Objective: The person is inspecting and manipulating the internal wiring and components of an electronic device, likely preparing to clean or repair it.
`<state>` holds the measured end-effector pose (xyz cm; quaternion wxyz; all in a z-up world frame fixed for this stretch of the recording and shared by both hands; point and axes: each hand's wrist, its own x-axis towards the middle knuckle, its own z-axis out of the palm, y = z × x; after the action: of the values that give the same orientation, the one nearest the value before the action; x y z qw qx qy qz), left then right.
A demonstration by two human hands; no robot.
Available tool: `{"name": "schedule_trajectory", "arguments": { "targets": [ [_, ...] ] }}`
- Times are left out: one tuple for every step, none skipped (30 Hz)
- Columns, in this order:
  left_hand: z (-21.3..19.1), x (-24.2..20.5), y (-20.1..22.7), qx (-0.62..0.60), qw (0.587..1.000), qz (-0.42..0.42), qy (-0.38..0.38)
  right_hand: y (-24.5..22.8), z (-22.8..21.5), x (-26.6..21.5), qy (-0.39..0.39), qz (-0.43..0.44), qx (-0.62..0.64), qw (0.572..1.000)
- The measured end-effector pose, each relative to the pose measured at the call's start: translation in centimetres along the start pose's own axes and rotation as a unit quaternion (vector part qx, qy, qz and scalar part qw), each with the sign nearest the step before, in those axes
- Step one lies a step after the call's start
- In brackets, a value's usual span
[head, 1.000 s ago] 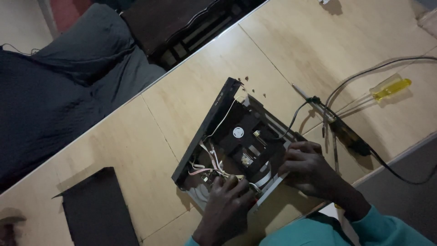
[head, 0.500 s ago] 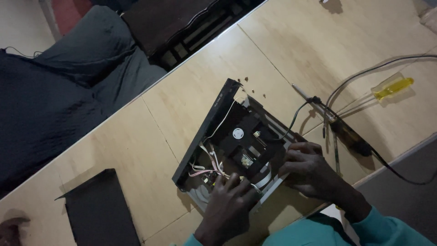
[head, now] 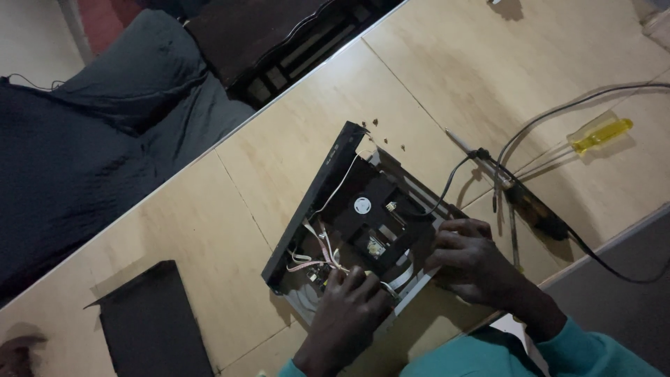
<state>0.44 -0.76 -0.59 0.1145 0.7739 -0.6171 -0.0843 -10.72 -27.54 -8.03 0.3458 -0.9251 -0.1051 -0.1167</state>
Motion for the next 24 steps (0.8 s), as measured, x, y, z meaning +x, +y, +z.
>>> {"name": "schedule_trajectory", "arguments": {
  "targets": [
    [0.2, 0.0, 0.0, 0.002, 1.000, -0.008, -0.025, 0.0, 0.0, 0.0, 0.002, -0.001, 0.002, 1.000],
    [0.4, -0.1, -0.1, 0.002, 1.000, -0.008, -0.025, -0.1, -0.2, 0.2, 0.002, 0.000, 0.002, 1.000],
    [0.8, -0.2, -0.2, -0.006, 1.000, -0.012, -0.022, -0.3, -0.3, 0.4, 0.003, -0.009, 0.015, 1.000],
    [1.1, -0.4, -0.3, -0.014, 1.000, -0.017, -0.018, -0.4, -0.5, 0.6, 0.003, -0.017, 0.028, 0.999],
    [1.2, -0.4, -0.2, -0.014, 1.000, -0.017, -0.019, -0.1, -0.2, 0.2, 0.003, -0.017, 0.028, 0.999],
    [1.2, -0.5, -0.2, -0.010, 1.000, -0.019, -0.021, 0.3, 0.1, -0.1, -0.005, -0.012, 0.017, 1.000],
    [1.2, -0.5, -0.2, -0.005, 1.000, -0.022, -0.022, 0.7, 0.3, -0.4, -0.013, -0.008, 0.006, 1.000],
    [1.1, -0.4, -0.3, -0.004, 1.000, -0.022, -0.022, 0.6, 0.2, -0.3, -0.013, -0.009, 0.006, 1.000],
    [1.1, -0.4, -0.3, -0.008, 1.000, -0.014, 0.002, 0.4, 0.2, -0.2, -0.011, -0.010, 0.001, 1.000],
    [1.1, -0.3, -0.2, -0.013, 1.000, -0.005, 0.027, 0.3, 0.1, -0.1, -0.008, -0.011, -0.003, 1.000],
    [1.2, -0.4, -0.3, -0.012, 1.000, -0.006, 0.027, 0.1, -0.1, 0.0, -0.008, -0.011, -0.003, 1.000],
    [1.3, -0.5, -0.4, -0.006, 1.000, -0.001, 0.017, -0.1, -0.3, 0.1, -0.008, -0.007, 0.006, 1.000],
    [1.4, -0.7, -0.5, 0.000, 1.000, 0.003, 0.007, -0.4, -0.4, 0.3, -0.008, -0.003, 0.015, 1.000],
    [1.4, -0.8, -0.5, 0.001, 1.000, 0.003, 0.007, -0.2, -0.1, 0.2, -0.008, -0.004, 0.015, 1.000],
    [1.5, -0.8, -0.4, 0.016, 0.999, 0.005, 0.032, 0.0, 0.0, -0.1, -0.008, -0.002, 0.004, 1.000],
    [1.5, -0.7, -0.3, 0.031, 0.998, 0.007, 0.058, 0.2, 0.2, -0.3, -0.009, 0.000, -0.008, 1.000],
    [1.3, -0.6, -0.1, 0.032, 0.998, 0.007, 0.058, 0.4, 0.2, -0.5, -0.008, 0.000, -0.008, 1.000],
    [1.0, -0.5, 0.0, 0.016, 0.998, 0.001, 0.055, 0.5, 0.2, -0.6, -0.010, 0.000, -0.007, 1.000],
    [0.7, -0.5, 0.2, 0.001, 0.999, -0.005, 0.052, 0.6, 0.3, -0.7, -0.012, -0.001, -0.006, 1.000],
    [0.6, -0.6, 0.2, 0.001, 0.999, -0.005, 0.051, 0.4, 0.2, -0.5, -0.012, -0.001, -0.006, 1.000],
    [0.6, -0.6, 0.2, 0.010, 0.998, -0.003, 0.062, 0.2, 0.0, -0.3, -0.013, -0.002, 0.005, 1.000],
    [0.6, -0.5, 0.2, 0.018, 0.997, -0.001, 0.072, 0.1, -0.1, -0.1, -0.013, -0.002, 0.016, 1.000],
    [0.6, -0.6, 0.2, 0.018, 0.997, -0.001, 0.071, 0.0, -0.1, -0.1, -0.013, -0.003, 0.017, 1.000],
    [0.7, -0.7, 0.2, 0.005, 0.998, -0.007, 0.054, 0.0, -0.1, -0.1, -0.015, 0.004, 0.025, 1.000]
  ]
}}
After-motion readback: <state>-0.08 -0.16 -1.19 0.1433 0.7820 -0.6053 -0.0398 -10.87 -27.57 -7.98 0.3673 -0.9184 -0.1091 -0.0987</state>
